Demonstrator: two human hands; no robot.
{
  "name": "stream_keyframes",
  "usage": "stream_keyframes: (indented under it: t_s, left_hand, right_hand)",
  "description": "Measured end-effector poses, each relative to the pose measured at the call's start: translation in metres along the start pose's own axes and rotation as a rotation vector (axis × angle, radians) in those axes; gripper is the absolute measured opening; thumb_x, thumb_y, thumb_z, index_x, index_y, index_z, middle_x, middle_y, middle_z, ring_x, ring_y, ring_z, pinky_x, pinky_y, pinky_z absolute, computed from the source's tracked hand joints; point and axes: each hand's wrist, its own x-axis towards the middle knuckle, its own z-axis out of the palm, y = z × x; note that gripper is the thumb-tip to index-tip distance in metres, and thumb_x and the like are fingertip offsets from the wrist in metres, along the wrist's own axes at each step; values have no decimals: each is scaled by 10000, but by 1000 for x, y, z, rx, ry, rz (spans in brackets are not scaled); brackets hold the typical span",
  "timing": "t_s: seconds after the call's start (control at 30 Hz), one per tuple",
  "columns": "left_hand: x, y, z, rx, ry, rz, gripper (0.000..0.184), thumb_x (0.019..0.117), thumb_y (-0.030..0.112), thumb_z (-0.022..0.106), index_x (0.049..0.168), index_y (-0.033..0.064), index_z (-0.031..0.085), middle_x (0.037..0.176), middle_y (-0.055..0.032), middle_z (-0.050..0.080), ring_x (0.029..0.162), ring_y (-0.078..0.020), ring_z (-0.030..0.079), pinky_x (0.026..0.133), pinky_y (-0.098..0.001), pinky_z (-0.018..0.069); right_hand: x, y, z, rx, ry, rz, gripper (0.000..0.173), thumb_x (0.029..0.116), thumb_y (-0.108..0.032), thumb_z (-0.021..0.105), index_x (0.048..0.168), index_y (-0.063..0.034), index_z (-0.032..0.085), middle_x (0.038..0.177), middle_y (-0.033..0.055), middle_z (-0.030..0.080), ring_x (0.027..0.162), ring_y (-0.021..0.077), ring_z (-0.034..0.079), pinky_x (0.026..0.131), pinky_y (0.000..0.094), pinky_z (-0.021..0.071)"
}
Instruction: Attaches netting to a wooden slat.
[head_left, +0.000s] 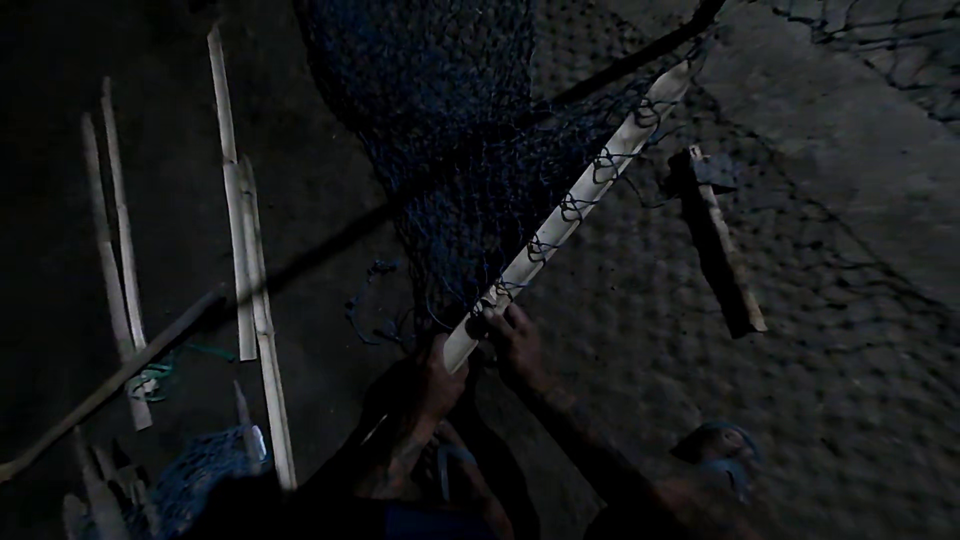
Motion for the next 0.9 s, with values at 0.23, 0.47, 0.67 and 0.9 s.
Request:
stream_keyframes:
  t_s: [0.23,0.47,0.67,0.9]
  left_hand:
    - [-4,1,5,70,118,47,521,900,306,745,1324,27,623,1086,-185,725,921,-334,733,805,-504,600]
    - [-2,6,3,119,72,15,604,937,419,714,1374,20,593,1233,-217,680,1019,-366,711,868,-512,578]
    - [0,-7,16,126,199,102,608,916,440,728,1329,6,622,1146,-205,707,941,-342,727,820,-486,597]
    - [3,-13,20,175,245,176,603,917,465,701,1283,-10,647,1120,-216,710,932,-356,730,827,-505,593]
  right_hand:
    - [-6,5,3,-57,-9,13,213,1063,-131,520,1104,24,660,845,46,676,740,94,641,713,263,568]
    - [0,-1,-7,90,149,95,120,1009,-49,580,1098,29,597,837,57,641,623,81,589,562,219,523]
    - [8,5,-24,249,34,169,157,1032,-81,497,1094,-2,618,773,23,632,655,100,605,637,265,547]
    - [18,-9,-24,209,59,252,117,1026,-32,489,1039,11,596,749,38,616,619,110,596,600,257,542]
